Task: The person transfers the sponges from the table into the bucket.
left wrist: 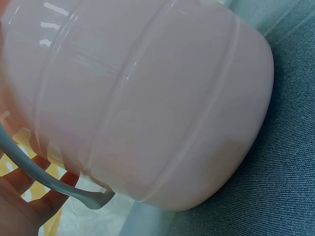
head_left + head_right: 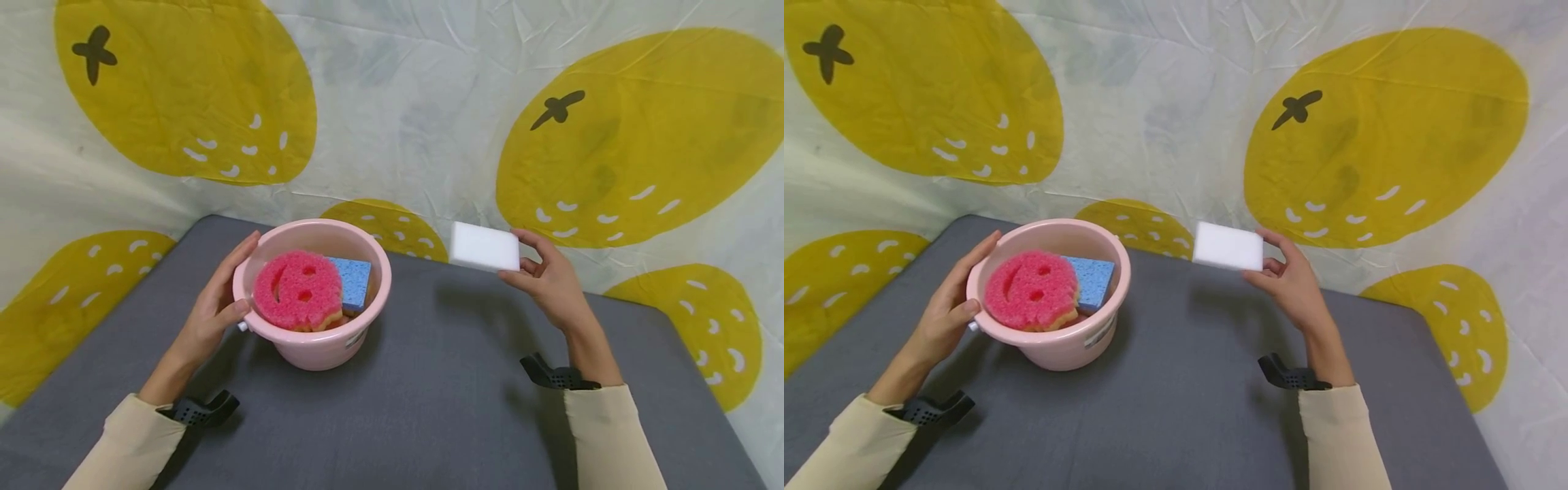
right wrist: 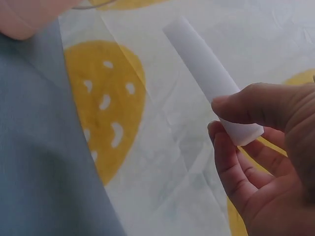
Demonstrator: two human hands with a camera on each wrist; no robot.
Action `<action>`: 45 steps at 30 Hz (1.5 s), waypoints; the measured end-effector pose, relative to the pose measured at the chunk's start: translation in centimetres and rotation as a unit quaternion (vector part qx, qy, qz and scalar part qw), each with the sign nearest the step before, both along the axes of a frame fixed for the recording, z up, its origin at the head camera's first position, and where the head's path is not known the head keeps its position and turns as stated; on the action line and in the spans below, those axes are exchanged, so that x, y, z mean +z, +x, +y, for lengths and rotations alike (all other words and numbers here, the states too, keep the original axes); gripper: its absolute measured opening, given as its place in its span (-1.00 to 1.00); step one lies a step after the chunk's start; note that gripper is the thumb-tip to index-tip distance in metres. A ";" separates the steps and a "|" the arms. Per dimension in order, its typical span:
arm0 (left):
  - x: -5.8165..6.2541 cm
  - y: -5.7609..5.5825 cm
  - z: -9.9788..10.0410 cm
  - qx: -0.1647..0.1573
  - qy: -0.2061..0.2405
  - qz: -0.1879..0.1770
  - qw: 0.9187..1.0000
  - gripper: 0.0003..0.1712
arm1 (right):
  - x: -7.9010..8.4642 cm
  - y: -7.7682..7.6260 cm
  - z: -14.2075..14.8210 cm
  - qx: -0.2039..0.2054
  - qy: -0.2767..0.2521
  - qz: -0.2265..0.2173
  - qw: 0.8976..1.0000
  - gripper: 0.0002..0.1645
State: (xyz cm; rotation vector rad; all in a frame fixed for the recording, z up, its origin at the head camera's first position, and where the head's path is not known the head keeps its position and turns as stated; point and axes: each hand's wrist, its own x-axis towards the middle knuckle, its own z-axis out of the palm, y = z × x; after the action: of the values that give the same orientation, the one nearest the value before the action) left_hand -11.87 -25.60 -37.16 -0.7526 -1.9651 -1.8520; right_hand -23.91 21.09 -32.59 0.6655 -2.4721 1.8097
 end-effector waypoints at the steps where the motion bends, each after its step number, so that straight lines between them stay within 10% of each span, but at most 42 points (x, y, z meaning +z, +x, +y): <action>1: 0.0 0.0 0.0 0.001 -0.001 0.000 1.000 -0.13 | 0.1 -0.1 -0.3 0.003 0.002 0.001 1.000 -0.18; 34: 0.1 0.2 -0.2 0.006 -0.008 -0.013 1.000 -0.08 | 2.9 -0.1 -11.4 0.086 -0.024 0.036 0.995 -0.15; 45: 0.2 0.2 -0.1 0.010 -0.014 -0.018 1.000 -0.08 | 3.7 -0.3 -13.9 0.064 0.046 0.098 0.992 -0.12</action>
State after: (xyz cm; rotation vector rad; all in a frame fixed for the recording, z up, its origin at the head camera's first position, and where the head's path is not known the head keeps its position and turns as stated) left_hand -11.68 -25.67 -36.98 -0.7091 -2.0173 -1.8423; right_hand -24.21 7.17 -28.91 0.9766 -2.4450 1.5849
